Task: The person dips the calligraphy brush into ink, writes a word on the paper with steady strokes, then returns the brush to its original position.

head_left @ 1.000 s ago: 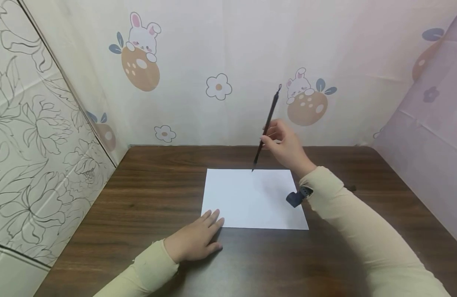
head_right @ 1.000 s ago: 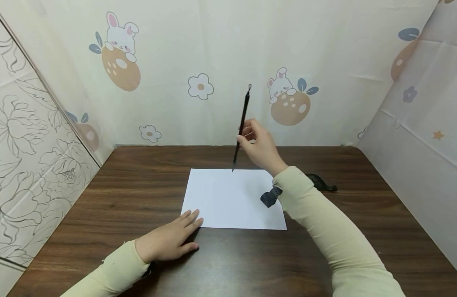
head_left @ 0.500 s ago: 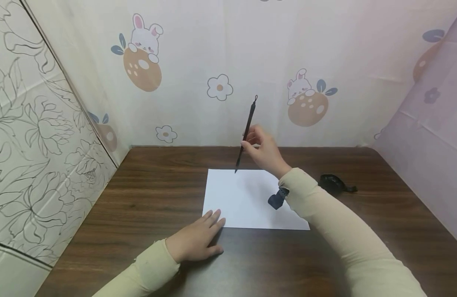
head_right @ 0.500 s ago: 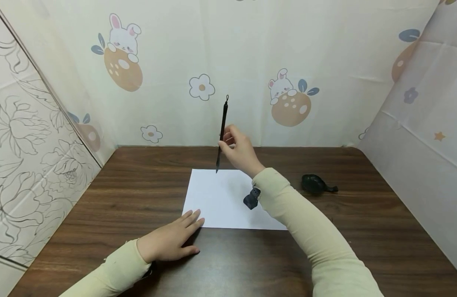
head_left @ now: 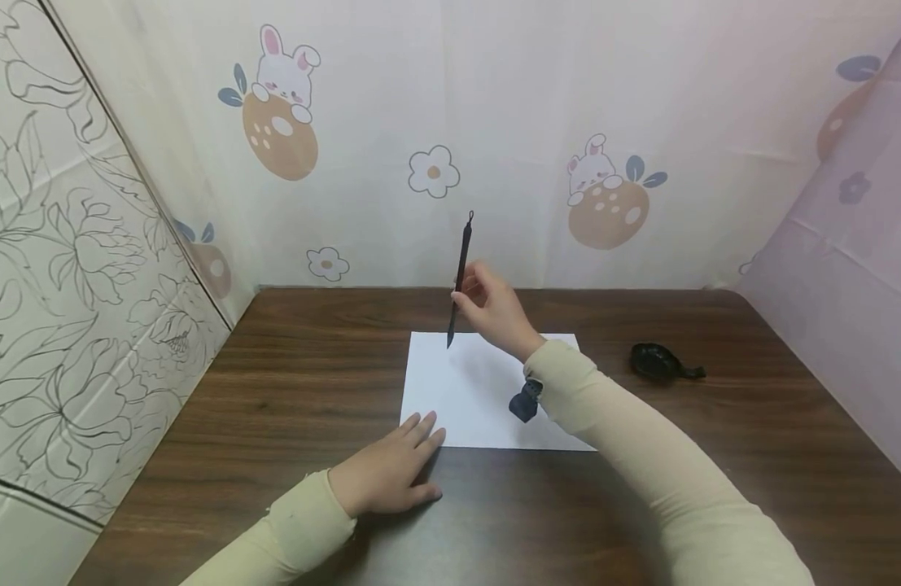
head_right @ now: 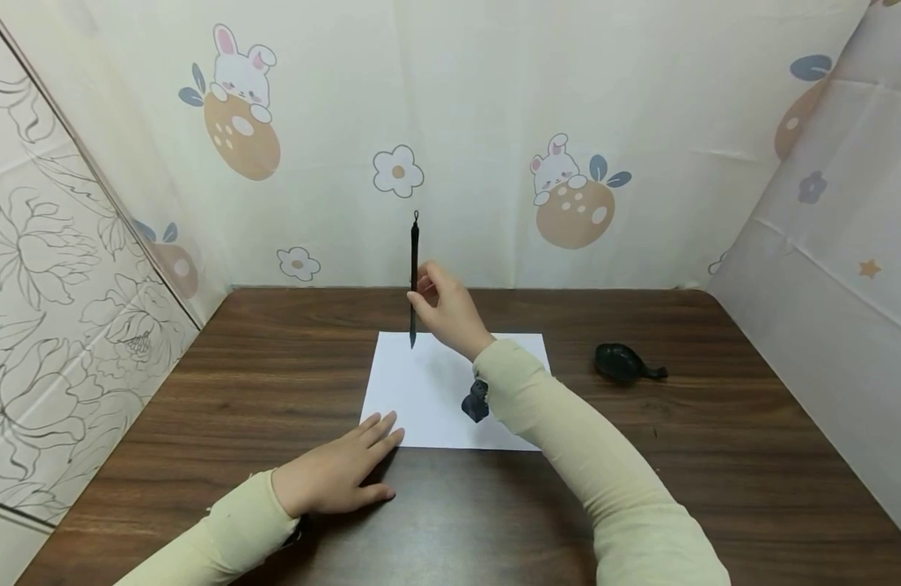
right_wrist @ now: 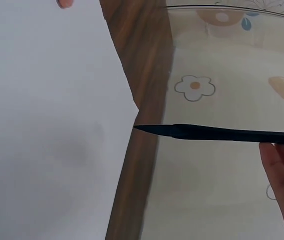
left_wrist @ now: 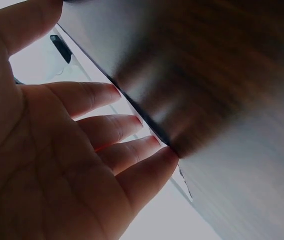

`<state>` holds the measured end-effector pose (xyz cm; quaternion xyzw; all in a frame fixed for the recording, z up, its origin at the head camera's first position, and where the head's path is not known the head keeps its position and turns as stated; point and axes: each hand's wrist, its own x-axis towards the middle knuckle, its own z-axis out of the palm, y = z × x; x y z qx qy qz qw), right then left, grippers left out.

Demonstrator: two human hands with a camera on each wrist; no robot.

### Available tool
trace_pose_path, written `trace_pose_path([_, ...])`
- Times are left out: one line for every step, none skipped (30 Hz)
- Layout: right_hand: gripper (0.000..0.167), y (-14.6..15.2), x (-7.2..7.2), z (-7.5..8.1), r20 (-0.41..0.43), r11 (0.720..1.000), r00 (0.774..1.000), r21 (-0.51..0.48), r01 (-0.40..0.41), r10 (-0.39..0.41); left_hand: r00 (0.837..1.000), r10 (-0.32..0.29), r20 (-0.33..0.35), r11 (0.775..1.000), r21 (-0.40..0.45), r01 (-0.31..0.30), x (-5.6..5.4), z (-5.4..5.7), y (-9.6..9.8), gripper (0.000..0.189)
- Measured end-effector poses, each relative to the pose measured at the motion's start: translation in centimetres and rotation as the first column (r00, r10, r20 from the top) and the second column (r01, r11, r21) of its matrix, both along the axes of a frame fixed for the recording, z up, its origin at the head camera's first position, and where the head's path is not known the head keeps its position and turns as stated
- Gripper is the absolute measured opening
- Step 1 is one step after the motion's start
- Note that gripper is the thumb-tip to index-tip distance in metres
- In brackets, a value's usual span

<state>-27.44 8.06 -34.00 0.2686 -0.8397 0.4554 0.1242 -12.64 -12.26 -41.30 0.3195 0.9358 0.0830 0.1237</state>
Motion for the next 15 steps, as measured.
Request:
trace_pose_path([0.020,-0.2,0.0,-0.2,-0.005,1.000,1.000,-0.002,-0.003,0.003,1.000,0.001,0.002,1.000,0.001,-0.001,0.0,0.0,0.0,0.072])
trace_pose_path([0.019,-0.4,0.0,-0.4,-0.011,1.000,1.000,-0.001,-0.004,0.004,1.000,0.002,0.004,1.000,0.002,-0.002,0.0,0.0,0.0,0.072])
trace_pose_path([0.019,-0.5,0.0,-0.6,-0.017,1.000,1.000,0.001,-0.004,0.004,1.000,0.004,0.007,1.000,0.002,-0.004,0.0,0.1,0.0,0.072])
trace_pose_path([0.018,-0.7,0.1,-0.8,-0.022,1.000,1.000,0.003,-0.002,0.002,1.000,0.005,0.009,1.000,0.000,-0.005,0.0,0.1,0.0,0.072])
trace_pose_path([0.018,-0.9,0.1,-1.0,-0.026,1.000,1.000,0.006,-0.001,0.001,1.000,0.006,0.010,1.000,0.001,-0.006,0.0,0.1,0.0,0.072])
trace_pose_path([0.018,-1.0,0.1,-1.2,-0.030,1.000,1.000,0.009,0.001,-0.001,1.000,0.006,0.011,1.000,0.001,-0.006,0.0,0.1,0.0,0.072])
trace_pose_path([0.018,-1.1,0.1,-1.4,-0.030,1.000,1.000,0.011,0.004,-0.004,1.000,0.006,0.010,1.000,0.001,-0.006,0.0,0.1,0.0,0.072])
trace_pose_path([0.019,-1.2,0.1,-1.5,-0.031,1.000,1.000,0.013,0.007,-0.006,1.000,0.005,0.009,1.000,0.002,-0.005,0.0,0.1,0.0,0.072])
trace_pose_path([0.019,-1.4,0.1,-1.6,-0.031,1.000,0.999,0.013,0.009,-0.008,1.000,0.005,0.008,1.000,0.003,-0.005,0.0,0.1,0.0,0.072])
trace_pose_path([0.020,-1.5,0.1,-1.7,-0.031,1.000,0.999,0.014,0.010,-0.010,1.000,0.005,0.008,1.000,0.005,-0.005,0.0,0.1,0.0,0.072])
trace_pose_path([0.020,-1.6,0.1,-1.8,-0.032,1.000,0.999,0.015,0.011,-0.011,1.000,0.004,0.007,1.000,0.007,-0.005,0.0,0.1,0.0,0.072])
trace_pose_path([0.020,-1.7,0.1,-1.9,-0.032,1.000,0.999,0.015,0.010,-0.010,1.000,0.005,0.007,1.000,0.009,-0.005,-0.1,0.1,0.0,0.072])
trace_pose_path([0.020,-1.9,0.1,-2.0,-0.032,1.000,0.999,0.014,0.010,-0.010,1.000,0.005,0.006,1.000,0.009,-0.005,-0.1,0.1,-0.1,0.072])
trace_pose_path([0.020,-2.0,0.1,-2.0,-0.034,1.000,0.999,0.018,0.011,-0.010,1.000,0.006,0.006,1.000,0.009,-0.006,0.0,0.1,-0.1,0.072])
trace_pose_path([0.020,-2.1,0.1,-2.1,-0.037,1.000,0.999,0.022,0.010,-0.009,1.000,0.007,0.007,1.000,0.010,-0.007,0.0,0.1,-0.1,0.072])
